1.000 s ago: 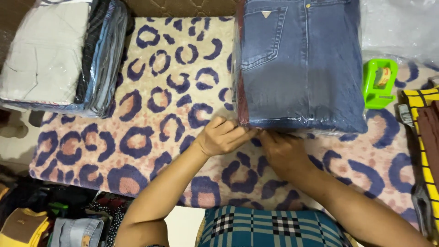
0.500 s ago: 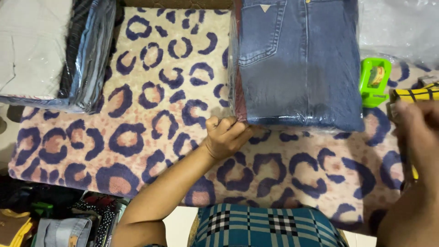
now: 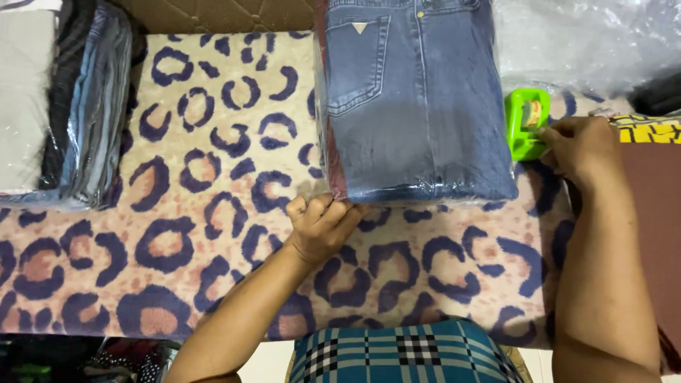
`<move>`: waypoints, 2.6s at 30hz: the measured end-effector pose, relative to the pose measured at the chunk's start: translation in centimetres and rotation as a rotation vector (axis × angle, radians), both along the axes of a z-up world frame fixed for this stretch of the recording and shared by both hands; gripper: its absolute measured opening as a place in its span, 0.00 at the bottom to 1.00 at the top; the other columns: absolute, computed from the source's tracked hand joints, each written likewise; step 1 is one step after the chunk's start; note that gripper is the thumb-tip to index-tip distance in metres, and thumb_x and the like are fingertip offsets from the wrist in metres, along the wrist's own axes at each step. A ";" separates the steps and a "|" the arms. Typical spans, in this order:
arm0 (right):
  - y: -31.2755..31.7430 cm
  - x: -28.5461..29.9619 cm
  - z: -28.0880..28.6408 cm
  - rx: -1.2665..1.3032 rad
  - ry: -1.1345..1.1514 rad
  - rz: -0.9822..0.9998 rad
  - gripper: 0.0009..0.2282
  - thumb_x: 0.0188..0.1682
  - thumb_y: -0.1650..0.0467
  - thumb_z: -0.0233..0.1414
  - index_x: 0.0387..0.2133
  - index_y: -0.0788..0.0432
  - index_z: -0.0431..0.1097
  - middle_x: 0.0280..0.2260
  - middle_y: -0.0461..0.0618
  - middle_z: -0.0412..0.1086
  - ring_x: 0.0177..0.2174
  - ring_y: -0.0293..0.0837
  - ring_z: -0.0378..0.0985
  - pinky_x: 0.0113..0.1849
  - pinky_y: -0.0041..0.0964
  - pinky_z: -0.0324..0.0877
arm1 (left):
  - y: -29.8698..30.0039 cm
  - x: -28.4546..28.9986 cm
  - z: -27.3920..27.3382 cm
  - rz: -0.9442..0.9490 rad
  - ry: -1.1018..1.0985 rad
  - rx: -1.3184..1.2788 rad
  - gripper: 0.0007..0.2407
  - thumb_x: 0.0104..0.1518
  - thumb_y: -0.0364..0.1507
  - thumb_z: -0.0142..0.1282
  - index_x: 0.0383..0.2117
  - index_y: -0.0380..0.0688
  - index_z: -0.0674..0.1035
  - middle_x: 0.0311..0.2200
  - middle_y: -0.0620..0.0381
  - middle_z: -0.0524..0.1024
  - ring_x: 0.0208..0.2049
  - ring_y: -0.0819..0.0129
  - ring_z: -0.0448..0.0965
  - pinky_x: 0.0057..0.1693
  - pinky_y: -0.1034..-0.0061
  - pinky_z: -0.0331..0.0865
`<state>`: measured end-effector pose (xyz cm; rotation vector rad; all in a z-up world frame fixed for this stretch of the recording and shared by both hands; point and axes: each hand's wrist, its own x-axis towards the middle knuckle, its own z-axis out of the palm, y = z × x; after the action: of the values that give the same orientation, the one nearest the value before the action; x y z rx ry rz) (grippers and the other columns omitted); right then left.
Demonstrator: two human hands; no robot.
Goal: The person wraps a pair of folded blue jeans in clear plastic wrap using a green tape dispenser. They smooth the plastic over the jeans, tear off the wrap, and fold the edges to seal the package. The person then lifts the wrapped jeans and places them on top of a stack of other packaged clothing items.
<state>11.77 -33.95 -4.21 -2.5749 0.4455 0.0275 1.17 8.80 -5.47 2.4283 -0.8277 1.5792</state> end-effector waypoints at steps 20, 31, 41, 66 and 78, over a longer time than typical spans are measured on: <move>0.5 -1.0 -2.5 0.835 -0.115 -0.267 0.05 0.58 0.73 0.55 0.33 0.58 0.68 0.25 0.59 0.73 0.26 0.46 0.84 0.23 0.33 0.81 | 0.1 0.1 -0.9 -0.002 0.007 0.003 0.02 0.62 0.37 0.66 0.33 0.66 0.83 0.29 0.74 0.69 0.33 0.72 0.69 0.42 0.69 0.51; 3.0 -5.5 -4.3 1.028 -0.256 -0.368 0.04 0.52 0.75 0.55 0.27 0.55 0.73 0.30 0.47 0.76 0.31 0.36 0.82 0.33 0.23 0.82 | 0.0 0.1 -0.2 -0.014 0.008 -0.011 0.05 0.62 0.36 0.64 0.27 0.64 0.81 0.28 0.74 0.69 0.30 0.72 0.70 0.42 0.69 0.51; 1.0 -6.1 -5.7 1.001 -0.171 -0.251 0.04 0.54 0.70 0.59 0.33 0.58 0.73 0.20 0.51 0.71 0.15 0.37 0.72 0.18 0.29 0.72 | -0.1 0.1 0.1 -0.015 -0.004 -0.017 0.06 0.63 0.34 0.63 0.26 0.64 0.81 0.25 0.72 0.66 0.29 0.73 0.69 0.42 0.70 0.50; 0.4 -6.4 -6.2 1.132 -0.158 -0.241 0.02 0.51 0.71 0.58 0.34 0.56 0.76 0.27 0.48 0.74 0.17 0.37 0.73 0.18 0.28 0.69 | -0.2 0.2 -0.1 -0.017 -0.007 -0.031 0.08 0.61 0.36 0.66 0.24 0.62 0.79 0.25 0.72 0.66 0.31 0.72 0.70 0.42 0.69 0.53; 1.7 -6.1 -6.1 0.998 -0.318 -0.248 0.06 0.51 0.78 0.57 0.27 0.58 0.72 0.33 0.48 0.75 0.28 0.37 0.80 0.32 0.23 0.80 | -0.1 0.5 -1.0 -0.012 -0.014 -0.032 0.08 0.60 0.40 0.67 0.25 0.64 0.80 0.25 0.73 0.64 0.32 0.72 0.68 0.43 0.70 0.51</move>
<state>5.67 -32.28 -10.36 -1.5018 0.4659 -0.1953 1.69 8.71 -6.46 2.3883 -0.8118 1.5940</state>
